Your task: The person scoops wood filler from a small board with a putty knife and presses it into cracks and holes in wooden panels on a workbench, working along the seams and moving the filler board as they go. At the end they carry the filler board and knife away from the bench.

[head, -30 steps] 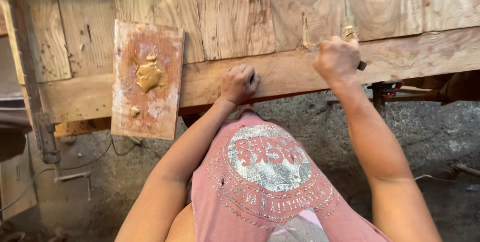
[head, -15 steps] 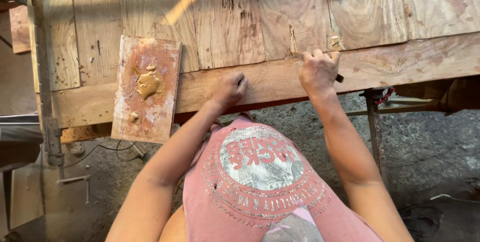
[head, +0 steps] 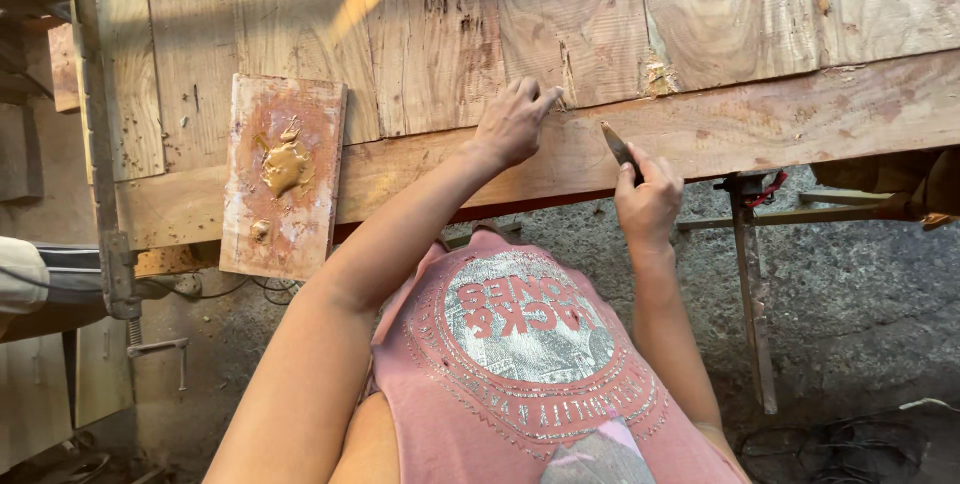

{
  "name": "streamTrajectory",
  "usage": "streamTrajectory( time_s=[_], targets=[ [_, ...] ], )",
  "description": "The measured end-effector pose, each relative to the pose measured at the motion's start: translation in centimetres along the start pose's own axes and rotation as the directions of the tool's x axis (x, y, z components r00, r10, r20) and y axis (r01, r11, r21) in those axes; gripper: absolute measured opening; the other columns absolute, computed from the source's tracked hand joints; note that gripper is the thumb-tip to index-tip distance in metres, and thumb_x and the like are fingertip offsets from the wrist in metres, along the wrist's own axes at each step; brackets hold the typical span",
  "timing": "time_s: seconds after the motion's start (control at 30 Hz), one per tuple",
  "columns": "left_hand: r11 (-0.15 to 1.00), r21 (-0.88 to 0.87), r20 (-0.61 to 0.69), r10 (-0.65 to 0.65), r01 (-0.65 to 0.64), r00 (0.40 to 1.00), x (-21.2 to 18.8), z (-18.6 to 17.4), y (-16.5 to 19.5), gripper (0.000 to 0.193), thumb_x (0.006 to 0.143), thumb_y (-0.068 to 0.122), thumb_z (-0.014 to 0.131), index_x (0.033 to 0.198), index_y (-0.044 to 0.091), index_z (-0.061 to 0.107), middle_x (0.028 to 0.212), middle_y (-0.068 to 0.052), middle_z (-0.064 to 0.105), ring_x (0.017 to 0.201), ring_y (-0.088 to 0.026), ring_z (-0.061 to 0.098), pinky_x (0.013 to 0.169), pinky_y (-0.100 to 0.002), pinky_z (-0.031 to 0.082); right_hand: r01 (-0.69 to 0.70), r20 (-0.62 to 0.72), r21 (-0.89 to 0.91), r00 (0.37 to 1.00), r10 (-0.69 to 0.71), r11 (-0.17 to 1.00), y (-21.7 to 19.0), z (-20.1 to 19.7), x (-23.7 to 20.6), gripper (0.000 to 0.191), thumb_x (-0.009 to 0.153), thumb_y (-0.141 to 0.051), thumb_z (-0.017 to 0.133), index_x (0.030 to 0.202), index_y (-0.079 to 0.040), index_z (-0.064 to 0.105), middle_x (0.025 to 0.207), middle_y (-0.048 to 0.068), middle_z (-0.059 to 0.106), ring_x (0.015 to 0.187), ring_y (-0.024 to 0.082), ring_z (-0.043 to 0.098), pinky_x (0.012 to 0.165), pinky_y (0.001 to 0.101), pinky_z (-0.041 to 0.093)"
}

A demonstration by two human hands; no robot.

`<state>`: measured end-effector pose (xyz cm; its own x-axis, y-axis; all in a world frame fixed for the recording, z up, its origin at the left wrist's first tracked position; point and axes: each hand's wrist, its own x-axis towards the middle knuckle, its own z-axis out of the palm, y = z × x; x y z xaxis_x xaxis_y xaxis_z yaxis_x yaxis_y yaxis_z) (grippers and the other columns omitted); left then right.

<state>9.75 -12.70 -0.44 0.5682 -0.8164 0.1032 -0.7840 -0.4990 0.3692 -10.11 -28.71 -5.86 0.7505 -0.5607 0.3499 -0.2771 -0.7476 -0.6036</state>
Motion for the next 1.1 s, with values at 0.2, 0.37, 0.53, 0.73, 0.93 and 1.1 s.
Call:
streamTrajectory(
  time_s=[0.2,0.37,0.53,0.73,0.93,1.1],
  targets=[
    [0.950,0.276,0.100,0.126,-0.150,0.987,1.5,-0.5,0.6,0.026,0.090,0.006,0.055,0.114,0.005,0.068,0.111,-0.016,0.058,0.111,-0.029,0.055,0.092,-0.041,0.049,0.044,0.004,0.055,0.999,-0.044,0.998,0.3,-0.1,-0.2,0.033,0.093,-0.010,0.072,0.125,-0.010,0.076,0.101,0.013,0.071,0.092,0.033,0.065,0.085,0.0444,0.046],
    [0.977,-0.175,0.037,-0.121,0.125,0.992,2.8,-1.4,0.2,0.016,0.092,-0.005,0.048,0.094,0.005,0.061,0.099,-0.012,0.058,0.099,-0.025,0.056,0.090,-0.037,0.050,0.056,0.063,0.068,0.996,-0.060,0.996,0.1,-0.6,0.2,0.033,0.093,-0.009,0.070,0.125,-0.008,0.075,0.101,0.013,0.071,0.092,0.032,0.065,0.086,0.0431,0.046],
    [0.884,-0.435,-0.182,-0.272,0.170,0.945,-1.1,-0.9,-0.5,0.004,0.096,0.002,0.054,0.099,0.000,0.054,0.096,-0.012,0.059,0.089,-0.024,0.062,0.080,-0.038,0.052,0.195,0.138,-0.021,0.972,-0.190,0.981,-0.5,-1.2,2.7,0.022,0.095,-0.008,0.069,0.116,-0.009,0.076,0.104,0.011,0.073,0.092,0.030,0.066,0.090,0.0439,0.042],
    [0.911,-0.395,-0.237,-0.226,0.119,0.945,-7.5,1.3,0.5,0.014,0.094,0.009,0.062,0.106,0.002,0.064,0.100,-0.016,0.062,0.085,-0.029,0.064,0.078,-0.042,0.053,0.429,0.195,-0.245,0.900,-0.390,0.869,-1.7,-0.5,9.0,0.015,0.096,-0.017,0.075,0.110,-0.015,0.082,0.085,0.007,0.065,0.079,0.023,0.061,0.091,0.0447,0.034],
    [0.901,-0.407,-0.240,-0.266,0.152,0.934,-10.4,2.0,-0.1,0.013,0.095,0.010,0.063,0.107,0.005,0.066,0.101,-0.015,0.063,0.087,-0.030,0.065,0.080,-0.043,0.054,0.621,0.290,-0.337,0.784,-0.550,0.708,-3.0,1.0,12.0,0.012,0.099,-0.014,0.071,0.090,-0.017,0.079,0.086,0.005,0.061,0.088,0.022,0.063,0.099,0.0431,0.034],
    [0.881,-0.422,-0.255,-0.340,0.212,0.905,-10.9,1.3,-0.6,0.014,0.093,0.011,0.065,0.106,0.005,0.067,0.099,-0.014,0.065,0.086,-0.029,0.068,0.078,-0.042,0.055,0.472,0.431,-0.042,0.804,-0.410,0.881,-2.9,0.0,13.8,0.008,0.094,-0.023,0.075,0.093,-0.017,0.079,0.082,0.004,0.066,0.079,0.022,0.060,0.096,0.0450,0.032]
  ],
)
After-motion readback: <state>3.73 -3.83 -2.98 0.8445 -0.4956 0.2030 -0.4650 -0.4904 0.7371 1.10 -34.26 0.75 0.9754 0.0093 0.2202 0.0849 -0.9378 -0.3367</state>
